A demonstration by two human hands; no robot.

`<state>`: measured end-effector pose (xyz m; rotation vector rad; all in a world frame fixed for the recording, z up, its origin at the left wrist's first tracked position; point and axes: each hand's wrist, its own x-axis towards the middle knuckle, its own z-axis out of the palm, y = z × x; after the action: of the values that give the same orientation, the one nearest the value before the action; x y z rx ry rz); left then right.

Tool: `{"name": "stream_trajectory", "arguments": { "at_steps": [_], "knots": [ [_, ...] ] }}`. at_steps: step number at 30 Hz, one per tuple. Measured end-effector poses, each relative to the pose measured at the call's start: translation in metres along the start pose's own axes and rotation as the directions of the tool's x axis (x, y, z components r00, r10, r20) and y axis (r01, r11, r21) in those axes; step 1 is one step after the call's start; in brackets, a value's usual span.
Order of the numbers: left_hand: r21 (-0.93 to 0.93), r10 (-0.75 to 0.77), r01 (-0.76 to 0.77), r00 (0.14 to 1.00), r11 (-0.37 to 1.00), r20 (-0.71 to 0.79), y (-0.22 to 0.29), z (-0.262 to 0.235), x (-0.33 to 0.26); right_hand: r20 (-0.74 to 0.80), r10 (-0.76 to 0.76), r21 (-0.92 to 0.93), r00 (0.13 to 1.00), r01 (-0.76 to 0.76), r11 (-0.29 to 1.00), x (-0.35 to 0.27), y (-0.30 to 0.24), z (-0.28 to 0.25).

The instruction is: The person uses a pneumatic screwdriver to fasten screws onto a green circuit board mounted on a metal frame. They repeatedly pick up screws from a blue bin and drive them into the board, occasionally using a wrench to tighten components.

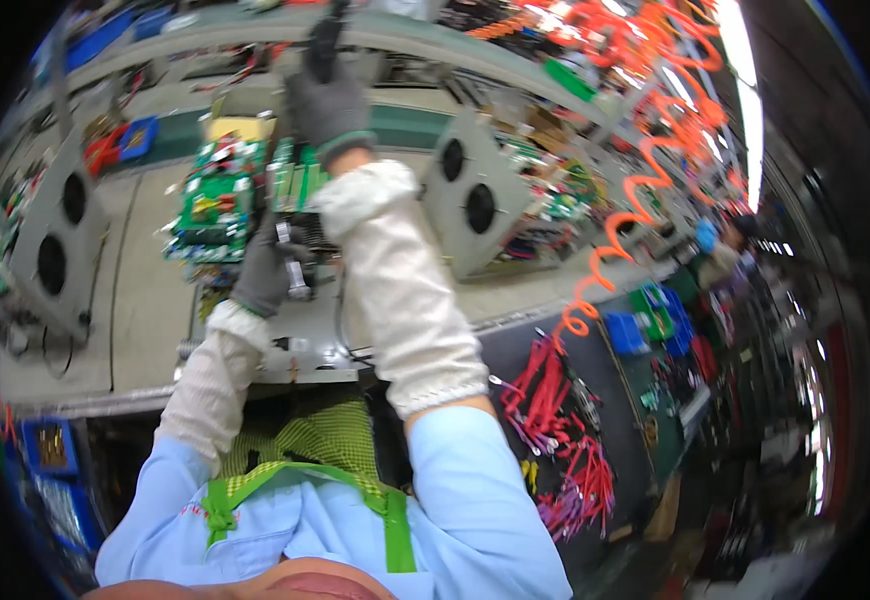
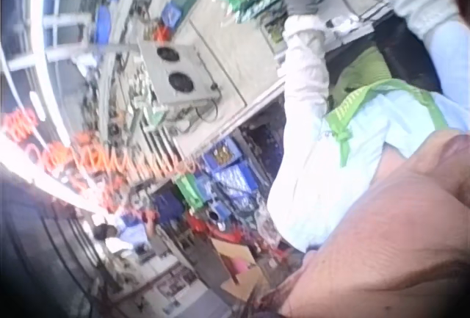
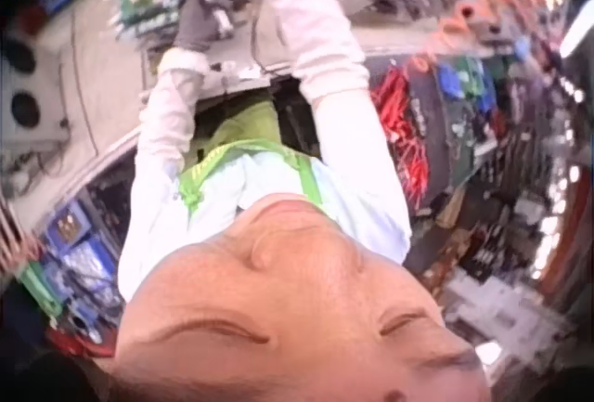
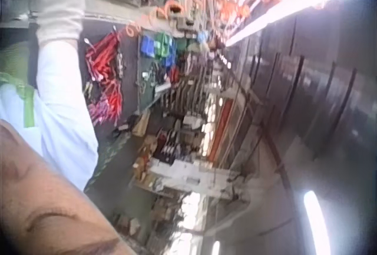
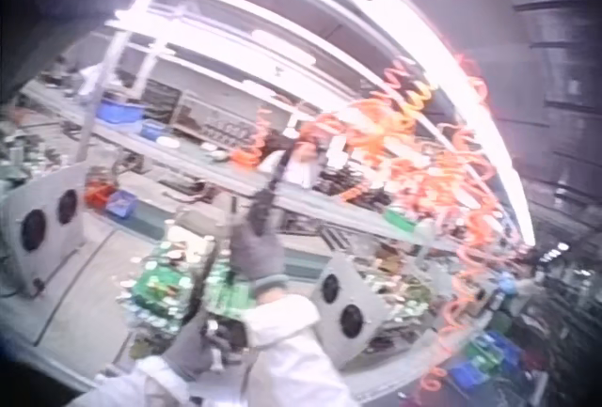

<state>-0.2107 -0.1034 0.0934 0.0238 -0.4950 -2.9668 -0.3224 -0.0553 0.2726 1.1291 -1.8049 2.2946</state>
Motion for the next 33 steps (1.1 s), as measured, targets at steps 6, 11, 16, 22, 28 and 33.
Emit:
{"name": "stream_trajectory", "arguments": {
  "at_steps": [6, 11, 16, 22, 28, 33],
  "knots": [
    [-0.188, -0.013, 0.038, 0.992, 0.981, 0.128, -0.002, -0.014, 0.008, -0.042, -0.027, -0.171, 0.999, 0.019, 0.985, -0.001, -0.004, 0.005],
    [-0.216, -0.083, 0.106, 0.990, 0.971, 0.111, 0.005, -0.028, 0.016, -0.108, -0.043, -0.337, 0.993, 0.004, 0.941, -0.023, -0.038, 0.010],
    [0.276, 0.060, -0.127, 0.969, 0.953, 0.240, 0.003, -0.017, 0.004, -0.112, -0.079, -0.338, 0.991, 0.037, 0.941, -0.023, -0.033, 0.006],
    [-0.073, -0.093, 0.094, 0.996, 0.993, 0.013, 0.008, -0.010, 0.007, 0.092, -0.384, -0.529, 0.919, 0.372, 0.763, 0.010, 0.021, 0.001],
    [0.592, 0.083, -0.136, 0.990, 0.794, 0.115, 0.012, -0.002, -0.090, 0.186, -0.227, -0.510, 0.956, 0.292, 0.809, 0.008, 0.026, -0.022],
    [0.595, 0.188, -0.062, 0.970, 0.801, -0.152, 0.094, 0.009, -0.236, 0.305, 0.145, -0.094, 0.941, -0.122, 0.988, 0.024, 0.014, -0.047]
  ]
}}
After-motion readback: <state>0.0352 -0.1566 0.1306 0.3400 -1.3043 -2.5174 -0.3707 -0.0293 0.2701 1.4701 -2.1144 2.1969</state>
